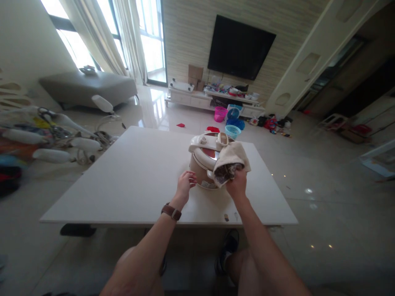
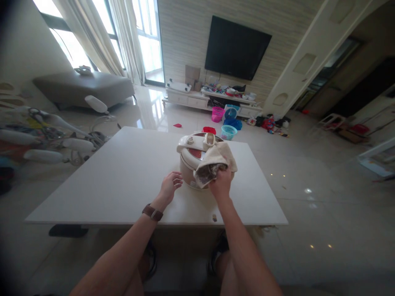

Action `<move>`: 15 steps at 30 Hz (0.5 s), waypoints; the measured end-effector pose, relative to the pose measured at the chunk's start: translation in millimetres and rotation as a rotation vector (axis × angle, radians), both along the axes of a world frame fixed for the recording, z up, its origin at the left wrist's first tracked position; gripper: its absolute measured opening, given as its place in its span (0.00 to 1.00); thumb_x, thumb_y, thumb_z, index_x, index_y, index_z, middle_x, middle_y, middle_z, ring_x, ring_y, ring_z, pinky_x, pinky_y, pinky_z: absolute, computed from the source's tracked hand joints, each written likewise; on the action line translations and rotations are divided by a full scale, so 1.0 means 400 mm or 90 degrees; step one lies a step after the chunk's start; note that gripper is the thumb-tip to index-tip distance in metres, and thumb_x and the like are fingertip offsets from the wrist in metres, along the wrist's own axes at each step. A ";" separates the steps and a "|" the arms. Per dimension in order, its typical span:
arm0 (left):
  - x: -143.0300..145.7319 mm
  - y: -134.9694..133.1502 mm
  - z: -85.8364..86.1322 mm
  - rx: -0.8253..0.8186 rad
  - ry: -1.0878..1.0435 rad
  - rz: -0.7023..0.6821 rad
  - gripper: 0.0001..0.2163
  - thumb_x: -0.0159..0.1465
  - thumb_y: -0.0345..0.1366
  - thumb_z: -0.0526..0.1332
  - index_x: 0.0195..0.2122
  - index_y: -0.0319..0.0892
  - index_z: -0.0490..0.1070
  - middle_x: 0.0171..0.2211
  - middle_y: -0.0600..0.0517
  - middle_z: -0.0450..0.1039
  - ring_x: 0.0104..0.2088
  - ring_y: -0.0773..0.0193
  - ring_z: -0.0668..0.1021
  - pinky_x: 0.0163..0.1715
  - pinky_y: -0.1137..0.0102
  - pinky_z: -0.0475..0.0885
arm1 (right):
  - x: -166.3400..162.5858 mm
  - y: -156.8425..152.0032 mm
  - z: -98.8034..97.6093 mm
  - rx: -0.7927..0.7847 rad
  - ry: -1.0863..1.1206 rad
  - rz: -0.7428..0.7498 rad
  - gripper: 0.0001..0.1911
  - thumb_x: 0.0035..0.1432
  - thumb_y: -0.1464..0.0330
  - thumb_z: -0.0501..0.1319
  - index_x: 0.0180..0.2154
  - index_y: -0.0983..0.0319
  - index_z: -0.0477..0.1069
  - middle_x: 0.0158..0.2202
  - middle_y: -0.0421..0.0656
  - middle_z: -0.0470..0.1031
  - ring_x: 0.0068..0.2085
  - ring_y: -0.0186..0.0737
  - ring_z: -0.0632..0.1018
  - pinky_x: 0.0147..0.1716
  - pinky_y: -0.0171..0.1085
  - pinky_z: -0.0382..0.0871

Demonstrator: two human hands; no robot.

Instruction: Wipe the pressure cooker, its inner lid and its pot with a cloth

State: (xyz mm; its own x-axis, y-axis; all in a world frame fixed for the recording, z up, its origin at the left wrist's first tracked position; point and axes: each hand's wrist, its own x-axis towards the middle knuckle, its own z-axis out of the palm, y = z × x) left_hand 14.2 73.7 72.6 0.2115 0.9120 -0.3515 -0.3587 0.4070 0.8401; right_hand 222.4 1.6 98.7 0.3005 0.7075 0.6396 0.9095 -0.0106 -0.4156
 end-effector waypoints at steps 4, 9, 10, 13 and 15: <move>0.005 -0.013 0.006 -0.011 -0.003 0.004 0.12 0.47 0.38 0.62 0.33 0.41 0.73 0.27 0.54 0.73 0.24 0.69 0.74 0.27 0.73 0.66 | -0.072 -0.056 -0.100 0.044 0.076 0.029 0.21 0.55 0.64 0.64 0.51 0.58 0.79 0.54 0.51 0.80 0.64 0.56 0.73 0.67 0.60 0.64; 0.003 -0.021 0.006 -0.014 0.003 0.025 0.12 0.49 0.37 0.63 0.35 0.42 0.72 0.29 0.54 0.73 0.26 0.69 0.75 0.28 0.73 0.67 | -0.048 -0.015 -0.176 0.177 0.479 -0.084 0.27 0.56 0.55 0.63 0.53 0.62 0.75 0.55 0.54 0.80 0.56 0.53 0.80 0.62 0.56 0.72; 0.005 -0.018 0.003 -0.002 0.015 0.029 0.12 0.50 0.37 0.63 0.35 0.42 0.72 0.30 0.53 0.74 0.27 0.68 0.75 0.28 0.73 0.67 | -0.034 0.000 -0.177 0.198 0.524 -0.117 0.30 0.56 0.53 0.63 0.56 0.63 0.74 0.58 0.55 0.79 0.59 0.52 0.79 0.64 0.55 0.70; 0.017 -0.001 -0.007 0.048 0.074 0.059 0.12 0.53 0.37 0.62 0.38 0.43 0.73 0.37 0.49 0.77 0.34 0.64 0.78 0.30 0.72 0.70 | 0.010 0.039 -0.157 0.217 0.589 -0.194 0.36 0.58 0.50 0.62 0.62 0.62 0.70 0.67 0.54 0.71 0.69 0.50 0.71 0.70 0.53 0.62; 0.030 0.014 -0.014 0.075 0.105 0.087 0.13 0.55 0.37 0.61 0.42 0.43 0.74 0.44 0.46 0.78 0.41 0.61 0.80 0.33 0.71 0.72 | 0.029 0.055 -0.143 0.217 0.639 -0.241 0.38 0.58 0.48 0.61 0.64 0.63 0.68 0.69 0.54 0.68 0.70 0.50 0.70 0.71 0.53 0.61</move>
